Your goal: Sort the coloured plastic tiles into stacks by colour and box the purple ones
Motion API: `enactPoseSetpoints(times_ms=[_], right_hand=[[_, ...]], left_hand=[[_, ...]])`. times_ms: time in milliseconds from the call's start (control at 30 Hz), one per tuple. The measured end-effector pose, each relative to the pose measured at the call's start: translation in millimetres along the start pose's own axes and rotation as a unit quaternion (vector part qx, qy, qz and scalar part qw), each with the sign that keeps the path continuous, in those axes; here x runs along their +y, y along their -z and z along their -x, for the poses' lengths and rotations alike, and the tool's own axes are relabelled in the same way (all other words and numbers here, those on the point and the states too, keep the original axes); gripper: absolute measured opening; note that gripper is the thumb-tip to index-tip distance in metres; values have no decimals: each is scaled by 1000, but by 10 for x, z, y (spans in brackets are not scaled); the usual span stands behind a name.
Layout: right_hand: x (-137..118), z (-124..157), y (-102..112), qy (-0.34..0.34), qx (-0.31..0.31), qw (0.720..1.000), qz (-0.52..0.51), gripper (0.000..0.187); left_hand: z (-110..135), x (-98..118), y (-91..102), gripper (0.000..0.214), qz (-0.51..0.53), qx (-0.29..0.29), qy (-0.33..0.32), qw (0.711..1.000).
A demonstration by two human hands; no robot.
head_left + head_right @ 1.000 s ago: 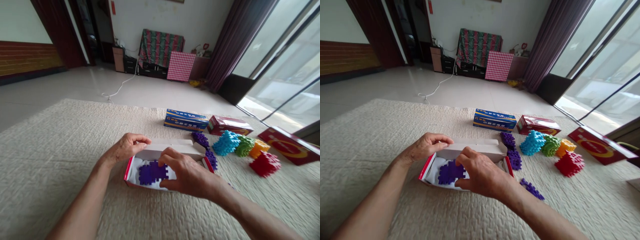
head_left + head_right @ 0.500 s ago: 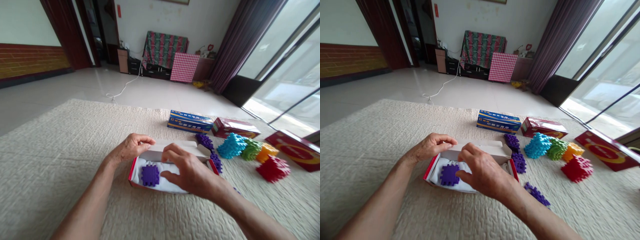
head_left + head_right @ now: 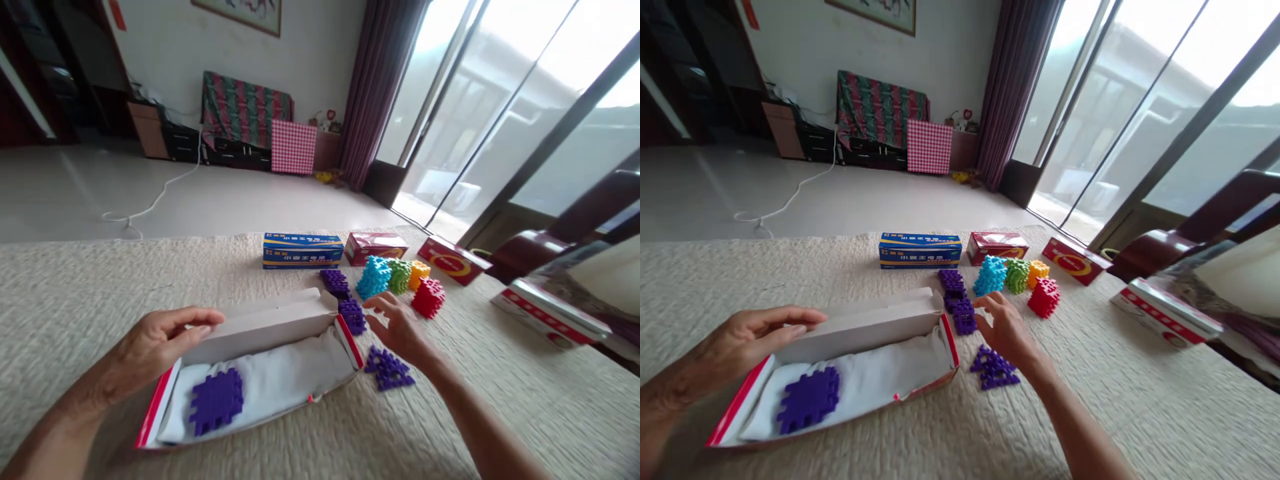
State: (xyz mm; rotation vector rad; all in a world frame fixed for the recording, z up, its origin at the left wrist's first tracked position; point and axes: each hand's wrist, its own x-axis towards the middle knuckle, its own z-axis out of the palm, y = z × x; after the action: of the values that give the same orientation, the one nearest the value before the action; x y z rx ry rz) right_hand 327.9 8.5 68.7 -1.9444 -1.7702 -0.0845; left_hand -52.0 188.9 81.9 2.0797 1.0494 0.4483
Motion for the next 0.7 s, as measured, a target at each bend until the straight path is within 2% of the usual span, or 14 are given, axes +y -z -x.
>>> enactPoseSetpoints(times_ms=[100, 167, 433, 567, 700], right_hand=[[28, 38, -99, 14, -31, 999, 18, 31], [12, 27, -135, 10, -36, 999, 32, 33], [8, -5, -219, 5, -26, 998, 57, 22], [-4, -1, -198, 3, -18, 999, 44, 15], [-10, -10, -140, -15, -39, 999, 14, 11]], left_hand=[[-17, -81, -12, 37, -1, 2, 8, 1000], [-29, -127, -16, 38, 0, 2, 13, 1000], [-44, -131, -21, 39, 3, 11, 4, 1000], [-49, -133, -15, 40, -1, 14, -1, 1000], [-48, -174, -6, 39, 5, 20, 4, 1000]])
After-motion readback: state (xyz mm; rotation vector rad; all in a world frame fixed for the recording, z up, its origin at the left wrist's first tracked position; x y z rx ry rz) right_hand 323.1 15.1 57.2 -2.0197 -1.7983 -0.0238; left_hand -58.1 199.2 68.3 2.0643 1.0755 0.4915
